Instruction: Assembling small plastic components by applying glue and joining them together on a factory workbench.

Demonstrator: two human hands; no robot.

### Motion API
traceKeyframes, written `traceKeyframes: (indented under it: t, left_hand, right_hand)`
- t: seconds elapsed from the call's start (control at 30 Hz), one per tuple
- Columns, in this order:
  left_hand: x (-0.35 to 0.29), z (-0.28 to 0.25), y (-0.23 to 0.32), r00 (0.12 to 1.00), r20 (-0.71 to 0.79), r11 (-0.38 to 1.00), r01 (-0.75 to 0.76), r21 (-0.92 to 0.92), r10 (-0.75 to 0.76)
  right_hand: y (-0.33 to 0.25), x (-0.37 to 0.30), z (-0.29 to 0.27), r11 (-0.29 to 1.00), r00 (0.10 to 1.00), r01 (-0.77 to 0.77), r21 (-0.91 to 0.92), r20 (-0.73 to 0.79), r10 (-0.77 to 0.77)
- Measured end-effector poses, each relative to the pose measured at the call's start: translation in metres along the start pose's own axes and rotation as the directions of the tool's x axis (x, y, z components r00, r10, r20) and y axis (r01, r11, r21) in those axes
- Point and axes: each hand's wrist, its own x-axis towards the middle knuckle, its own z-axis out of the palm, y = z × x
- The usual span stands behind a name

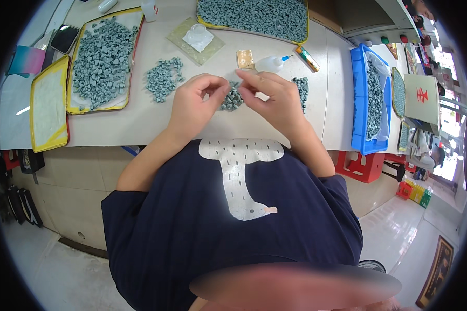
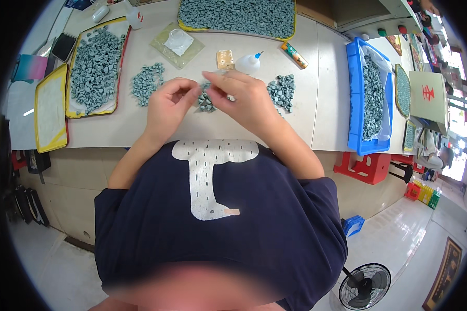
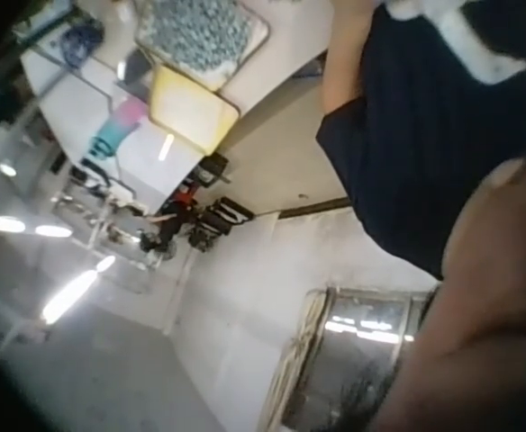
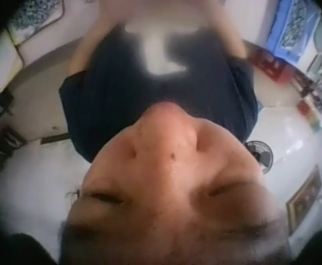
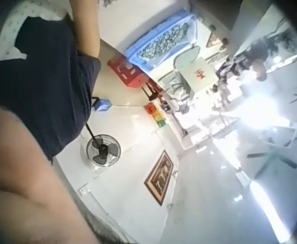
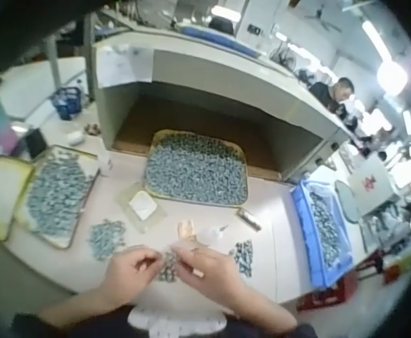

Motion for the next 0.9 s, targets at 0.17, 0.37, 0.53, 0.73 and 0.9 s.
traceKeyframes:
  t: [0.17,0.37,0.53,0.73,0.9]
  left_hand:
    - [0.005,-0.009,-0.003,0.993,0.118,0.935,-0.041,0.352,-0.001]
    - [0.022,-0.035,-0.028,0.915,-0.03,0.641,-0.258,0.722,0.403]
    - [0.028,-0.041,-0.032,0.941,-0.052,0.416,-0.097,0.904,0.334]
    - [0.026,-0.042,-0.029,0.951,0.013,0.434,-0.153,0.888,0.308]
    - [0.022,-0.028,-0.016,0.948,-0.092,0.682,-0.151,0.715,0.306]
  right_hand:
    - [0.007,-0.011,-0.03,0.944,0.929,-0.329,-0.04,0.165,0.331]
    - [0.033,-0.017,-0.047,0.72,0.713,-0.613,-0.326,0.163,0.682]
    - [0.053,-0.015,-0.032,0.766,0.805,-0.565,-0.307,0.001,0.594]
    - [0.057,-0.011,-0.018,0.83,0.838,-0.535,-0.157,0.028,0.545]
    - [0.058,-0.016,-0.016,0.835,0.85,-0.523,0.173,0.026,0.527]
